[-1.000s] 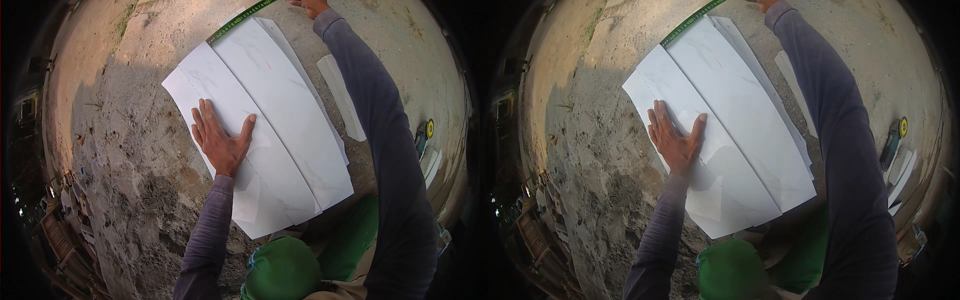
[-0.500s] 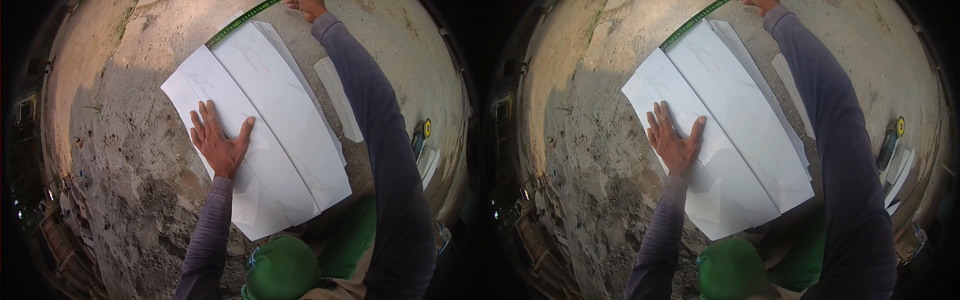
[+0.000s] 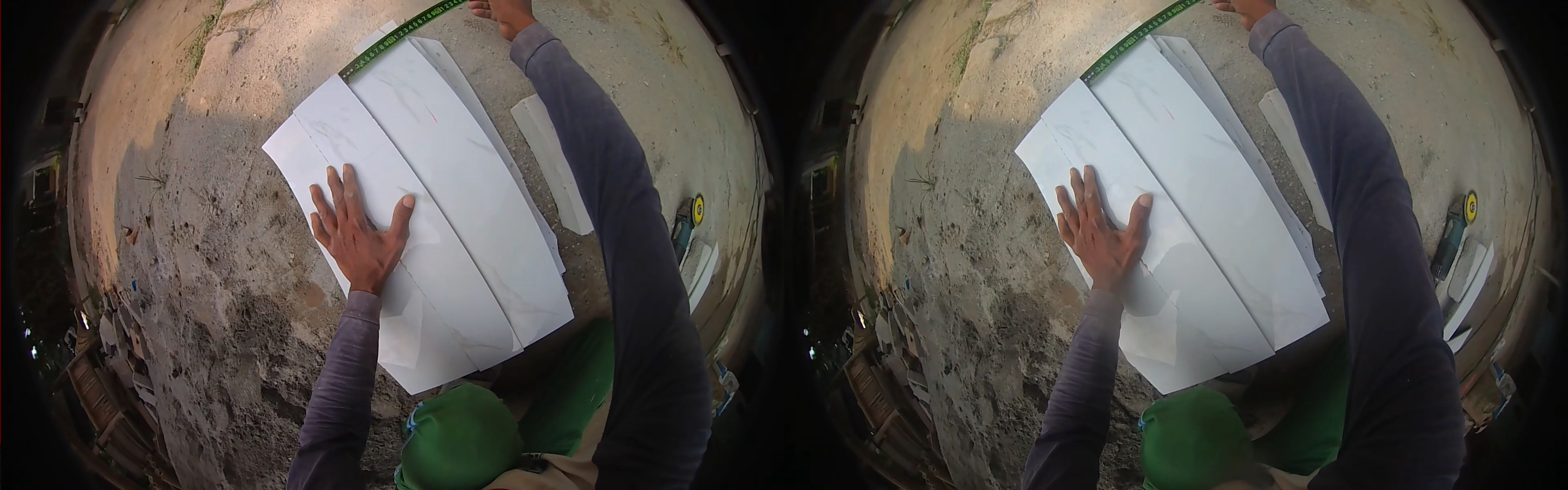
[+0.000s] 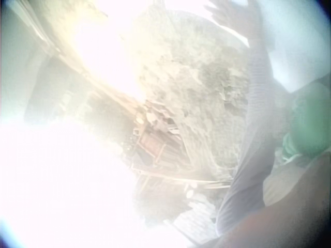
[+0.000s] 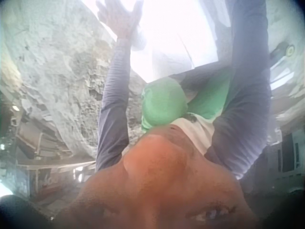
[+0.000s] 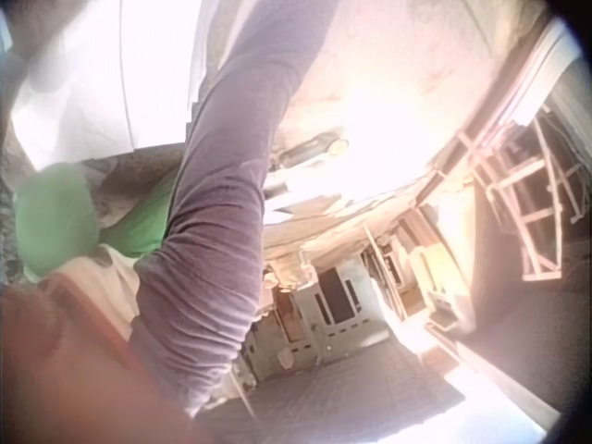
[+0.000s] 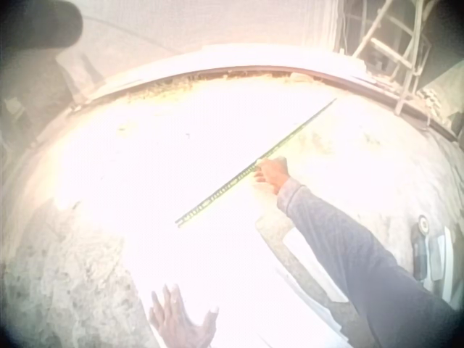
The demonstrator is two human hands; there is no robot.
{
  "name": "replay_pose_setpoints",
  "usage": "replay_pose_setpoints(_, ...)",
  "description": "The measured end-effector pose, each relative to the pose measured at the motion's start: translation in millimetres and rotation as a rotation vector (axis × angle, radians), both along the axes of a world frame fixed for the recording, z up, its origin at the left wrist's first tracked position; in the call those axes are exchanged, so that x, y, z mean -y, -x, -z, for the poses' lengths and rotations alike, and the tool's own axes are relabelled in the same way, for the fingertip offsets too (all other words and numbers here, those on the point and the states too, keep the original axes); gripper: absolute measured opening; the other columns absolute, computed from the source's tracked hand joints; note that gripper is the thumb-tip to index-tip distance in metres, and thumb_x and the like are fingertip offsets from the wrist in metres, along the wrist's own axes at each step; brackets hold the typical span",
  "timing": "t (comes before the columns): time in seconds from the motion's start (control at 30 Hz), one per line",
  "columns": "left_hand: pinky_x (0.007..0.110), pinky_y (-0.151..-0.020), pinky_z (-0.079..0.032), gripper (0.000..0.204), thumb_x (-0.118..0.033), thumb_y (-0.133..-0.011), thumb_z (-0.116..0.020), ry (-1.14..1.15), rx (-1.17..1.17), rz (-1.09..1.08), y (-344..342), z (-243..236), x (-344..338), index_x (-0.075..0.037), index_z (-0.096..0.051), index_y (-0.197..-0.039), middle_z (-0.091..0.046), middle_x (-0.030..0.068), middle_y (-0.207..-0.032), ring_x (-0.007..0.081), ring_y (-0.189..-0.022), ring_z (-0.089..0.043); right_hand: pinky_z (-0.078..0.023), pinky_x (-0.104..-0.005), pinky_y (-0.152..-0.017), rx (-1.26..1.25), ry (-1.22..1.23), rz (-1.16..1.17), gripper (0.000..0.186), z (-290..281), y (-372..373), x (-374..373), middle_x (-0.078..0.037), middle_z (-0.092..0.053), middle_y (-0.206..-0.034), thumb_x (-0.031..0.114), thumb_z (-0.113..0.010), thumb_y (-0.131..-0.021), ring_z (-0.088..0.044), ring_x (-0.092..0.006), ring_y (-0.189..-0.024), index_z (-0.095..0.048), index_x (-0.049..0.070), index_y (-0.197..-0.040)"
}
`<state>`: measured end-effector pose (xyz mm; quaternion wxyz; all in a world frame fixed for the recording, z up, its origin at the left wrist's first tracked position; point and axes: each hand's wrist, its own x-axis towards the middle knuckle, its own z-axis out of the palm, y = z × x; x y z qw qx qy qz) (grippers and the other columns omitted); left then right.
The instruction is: The person uses an angle grinder to cut and shape white tile pieces, occasionally measuring the tiles with a tape measure and using bricks as support.
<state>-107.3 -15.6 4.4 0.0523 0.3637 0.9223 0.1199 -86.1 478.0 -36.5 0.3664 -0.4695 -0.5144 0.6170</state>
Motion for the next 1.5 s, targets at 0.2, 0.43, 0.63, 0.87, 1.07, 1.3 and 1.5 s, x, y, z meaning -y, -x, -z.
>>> replay_pose_setpoints(0.2, 0.063, -0.135, -0.002, 0.114, -0.083, -0.09, -0.068, -0.052, 0.06, -0.011, 3, 3, 0, -0.009, -0.038, -0.172, -0.034, 0.0167, -0.18, 0.0428, -0.171, -0.009, -0.066, -0.0409, -0.067, 0.029, 0.0, 0.055, 0.03, 0, 3, 4, -0.025, -0.074, -0.105, 0.007, -0.066, -0.1, -0.078, -0.0315, -0.085, -0.063, -0.016, -0.121)
replay_pose_setpoints(0.43, 0.061, -0.136, -0.009, 0.106, -0.076, -0.094, -0.067, -0.016, 0.003, -0.006, 1, -1, 1, -0.013, -0.035, -0.173, -0.036, 0.0161, -0.178, 0.0416, -0.17, -0.015, -0.067, -0.0455, -0.069, -0.054, 0.107, 0.024, 0.029, 1, 1, 13, -0.025, -0.073, -0.101, 0.005, -0.064, -0.1, -0.076, -0.0345, -0.086, -0.062, -0.014, -0.121)
replay_pose_setpoints(0.63, 0.062, -0.135, -0.002, 0.114, -0.081, -0.09, -0.067, -0.059, 0.068, -0.011, 2, 1, 0, -0.008, -0.037, -0.172, -0.033, 0.0175, -0.18, 0.0426, -0.171, -0.009, -0.067, -0.0486, -0.07, -0.086, 0.12, 0.012, 0.023, 10, -1, 6, -0.025, -0.073, -0.101, 0.007, -0.065, -0.101, -0.075, -0.0353, -0.086, -0.065, -0.01, -0.116)
replay_pose_setpoints(0.87, 0.063, -0.135, -0.001, 0.115, -0.083, -0.09, -0.067, -0.063, 0.077, -0.004, 3, 2, 0, -0.008, -0.036, -0.173, -0.032, 0.017, -0.18, 0.0434, -0.171, -0.009, -0.067, -0.0479, -0.07, -0.177, 0.209, -0.005, 0.022, 14, -3, 1, -0.025, -0.072, -0.099, 0.008, -0.067, -0.101, -0.075, -0.0345, -0.086, -0.065, -0.009, -0.115)
replay_pose_setpoints(1.07, 0.063, -0.135, -0.001, 0.115, -0.082, -0.091, -0.067, -0.045, 0.065, -0.014, 5, 1, 2, -0.008, -0.036, -0.173, -0.033, 0.0173, -0.18, 0.0443, -0.171, -0.009, -0.067, -0.0461, -0.071, -0.054, 0.089, 0.028, 0.023, 5, 4, 17, -0.025, -0.072, -0.1, 0.01, -0.067, -0.102, -0.075, -0.0343, -0.086, -0.064, -0.01, -0.113)
replay_pose_setpoints(1.3, 0.06, -0.137, -0.007, 0.111, -0.08, -0.092, -0.065, 0.005, 0.01, -0.012, 1, -1, 1, -0.012, -0.034, -0.174, -0.034, 0.0145, -0.18, 0.0401, -0.171, -0.013, -0.067, -0.0457, -0.069, -0.084, 0.172, 0.022, 0.025, -10, -2, 19, -0.025, -0.072, -0.102, 0.009, -0.065, -0.103, -0.075, -0.0345, -0.085, -0.064, -0.013, -0.116)
replay_pose_setpoints(1.5, 0.06, -0.137, -0.009, 0.111, -0.082, -0.093, -0.063, -0.018, 0.024, -0.01, -6, 5, -6, -0.013, -0.034, -0.174, -0.034, 0.0136, -0.18, 0.0382, -0.171, -0.015, -0.065, -0.042, -0.067, -0.065, -0.034, 0.023, 0.022, -20, -68, -11, -0.02, -0.073, -0.095, 0.011, -0.065, -0.104, -0.074, -0.03, -0.081, -0.068, -0.011, -0.11)
